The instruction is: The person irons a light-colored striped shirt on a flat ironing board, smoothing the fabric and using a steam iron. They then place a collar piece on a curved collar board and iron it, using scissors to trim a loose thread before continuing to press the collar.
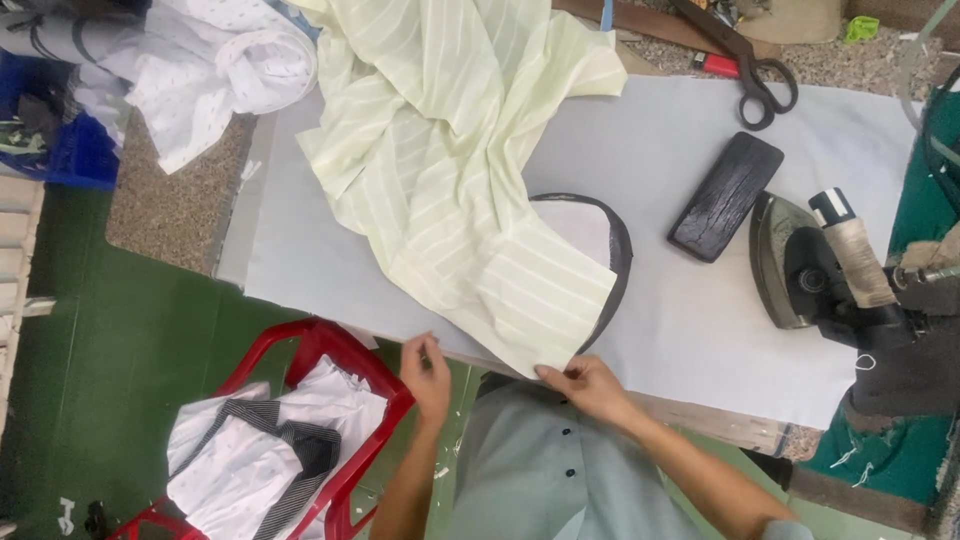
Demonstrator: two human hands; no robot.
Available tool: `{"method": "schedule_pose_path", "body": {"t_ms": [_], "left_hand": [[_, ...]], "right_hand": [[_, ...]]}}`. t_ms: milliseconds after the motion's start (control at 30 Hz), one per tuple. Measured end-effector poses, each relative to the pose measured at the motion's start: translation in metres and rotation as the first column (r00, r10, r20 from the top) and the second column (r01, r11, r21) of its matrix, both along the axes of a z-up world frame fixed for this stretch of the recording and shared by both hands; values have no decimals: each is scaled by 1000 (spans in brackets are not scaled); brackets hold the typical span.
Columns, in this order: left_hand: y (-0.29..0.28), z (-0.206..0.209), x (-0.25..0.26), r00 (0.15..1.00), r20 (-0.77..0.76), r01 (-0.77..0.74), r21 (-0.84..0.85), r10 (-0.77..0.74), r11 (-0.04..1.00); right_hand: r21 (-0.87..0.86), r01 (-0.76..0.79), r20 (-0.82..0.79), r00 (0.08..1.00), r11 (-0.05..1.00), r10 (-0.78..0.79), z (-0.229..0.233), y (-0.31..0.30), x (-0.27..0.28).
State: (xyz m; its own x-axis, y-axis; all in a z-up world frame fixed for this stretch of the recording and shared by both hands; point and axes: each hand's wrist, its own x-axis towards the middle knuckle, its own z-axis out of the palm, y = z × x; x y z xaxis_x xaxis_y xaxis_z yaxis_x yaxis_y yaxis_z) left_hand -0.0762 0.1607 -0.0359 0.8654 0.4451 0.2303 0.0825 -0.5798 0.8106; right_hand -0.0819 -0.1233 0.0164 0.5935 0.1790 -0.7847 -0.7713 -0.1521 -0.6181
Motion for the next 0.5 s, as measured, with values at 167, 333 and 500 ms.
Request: {"method": "schedule_pose_path", "body": {"t_ms": [167,333,500], "left_hand": [[-45,2,-1,954,122,256,148,-274,955],[-102,110,88,814,-513,82,-364,-273,928],[-99,100,110,598,-671,172,-426,-438,888]], "right_hand": [[-64,24,575,818,998,17,118,16,124],[223,37,577,801,974,-162,200,55,215],[284,-83,743,649,955,-164,261,44,223]]}}
